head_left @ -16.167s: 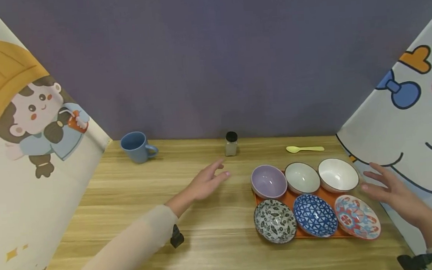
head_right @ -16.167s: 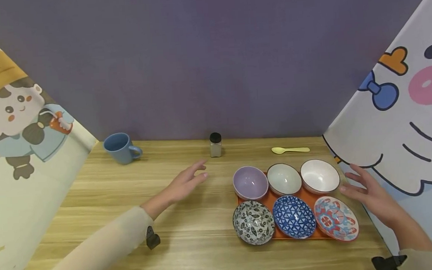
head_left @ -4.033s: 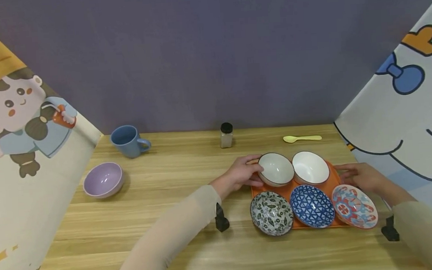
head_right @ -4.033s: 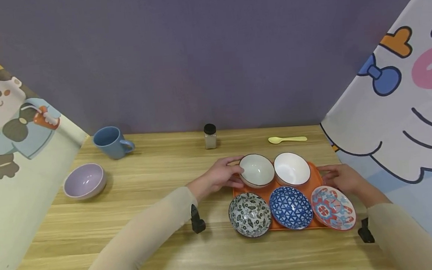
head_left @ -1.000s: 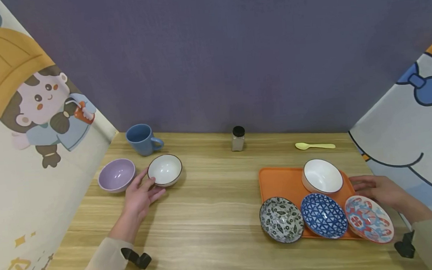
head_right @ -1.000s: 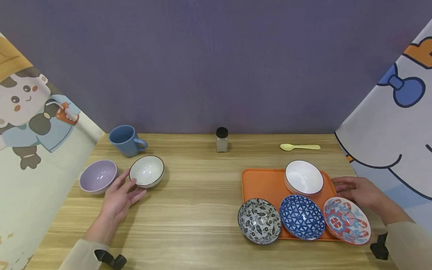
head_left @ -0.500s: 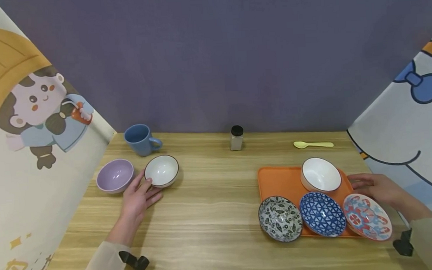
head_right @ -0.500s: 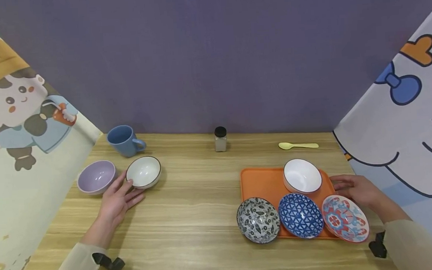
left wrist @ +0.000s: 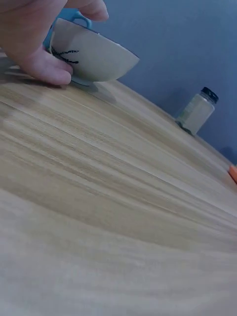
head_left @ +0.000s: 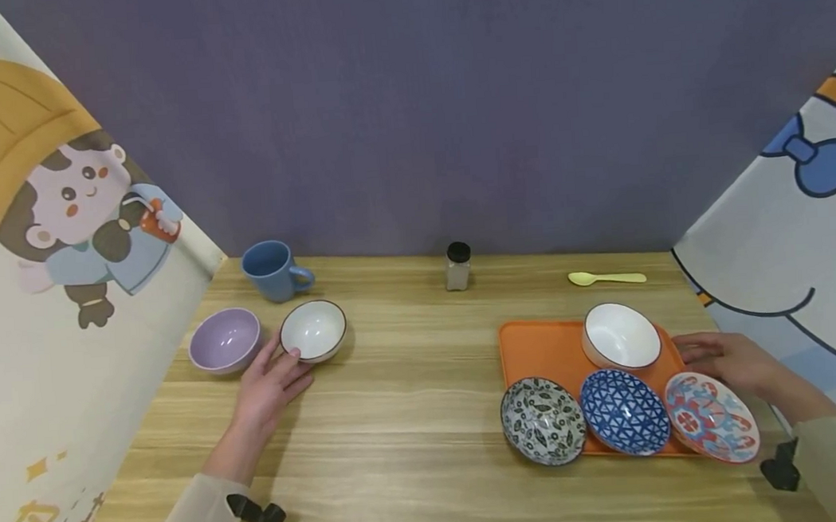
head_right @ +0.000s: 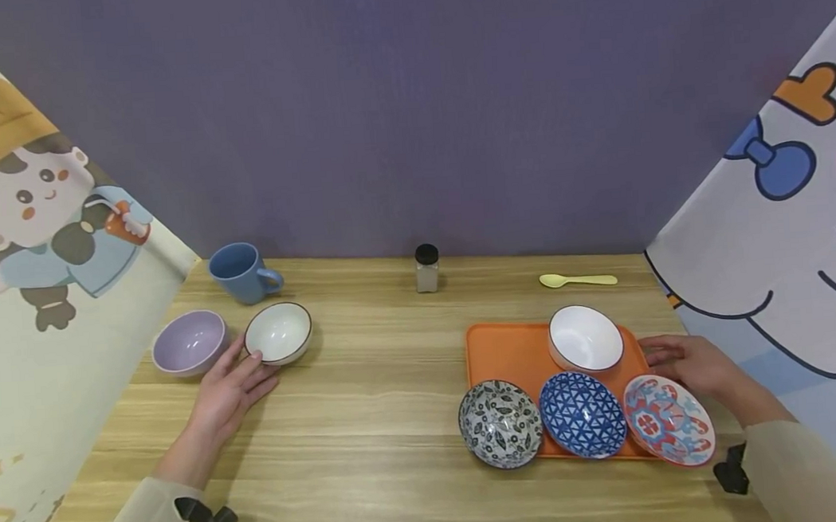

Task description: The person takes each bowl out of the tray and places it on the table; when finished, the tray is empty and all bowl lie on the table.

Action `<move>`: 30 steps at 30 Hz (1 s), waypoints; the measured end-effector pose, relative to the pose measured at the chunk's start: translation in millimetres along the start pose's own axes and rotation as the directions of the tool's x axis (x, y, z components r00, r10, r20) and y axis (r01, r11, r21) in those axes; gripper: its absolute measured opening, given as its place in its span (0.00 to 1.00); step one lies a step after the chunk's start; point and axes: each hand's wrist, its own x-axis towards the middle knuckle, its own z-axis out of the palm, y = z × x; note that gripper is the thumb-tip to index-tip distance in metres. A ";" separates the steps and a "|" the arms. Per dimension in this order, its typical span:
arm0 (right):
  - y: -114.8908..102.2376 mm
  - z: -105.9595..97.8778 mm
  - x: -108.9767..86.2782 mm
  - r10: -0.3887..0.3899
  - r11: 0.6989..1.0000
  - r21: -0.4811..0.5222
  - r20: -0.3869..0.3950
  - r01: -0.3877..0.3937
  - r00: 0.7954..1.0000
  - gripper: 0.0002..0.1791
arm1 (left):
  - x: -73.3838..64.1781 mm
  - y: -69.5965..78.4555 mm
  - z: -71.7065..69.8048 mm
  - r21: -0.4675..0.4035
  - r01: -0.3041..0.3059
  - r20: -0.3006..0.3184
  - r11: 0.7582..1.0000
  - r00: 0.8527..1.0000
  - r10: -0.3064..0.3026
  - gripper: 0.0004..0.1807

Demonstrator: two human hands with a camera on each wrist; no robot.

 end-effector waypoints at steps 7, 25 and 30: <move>1.0 1.4 -3.1 -0.003 1.000 0.019 0.006 0.002 1.000 0.35 | -20.1 2.3 1.0 0.024 0.095 -0.004 0.995 0.995 -0.095 0.34; -2.3 -2.9 1.9 -0.033 0.999 -0.028 -0.007 0.033 0.999 0.33 | -14.7 20.6 106.7 0.440 -0.092 0.424 0.893 0.898 -0.116 0.24; -6.1 -1.6 -0.9 -0.036 0.999 -0.010 -0.017 0.036 0.999 0.33 | 4.3 29.7 154.2 0.453 -0.168 0.524 0.876 0.845 -0.108 0.23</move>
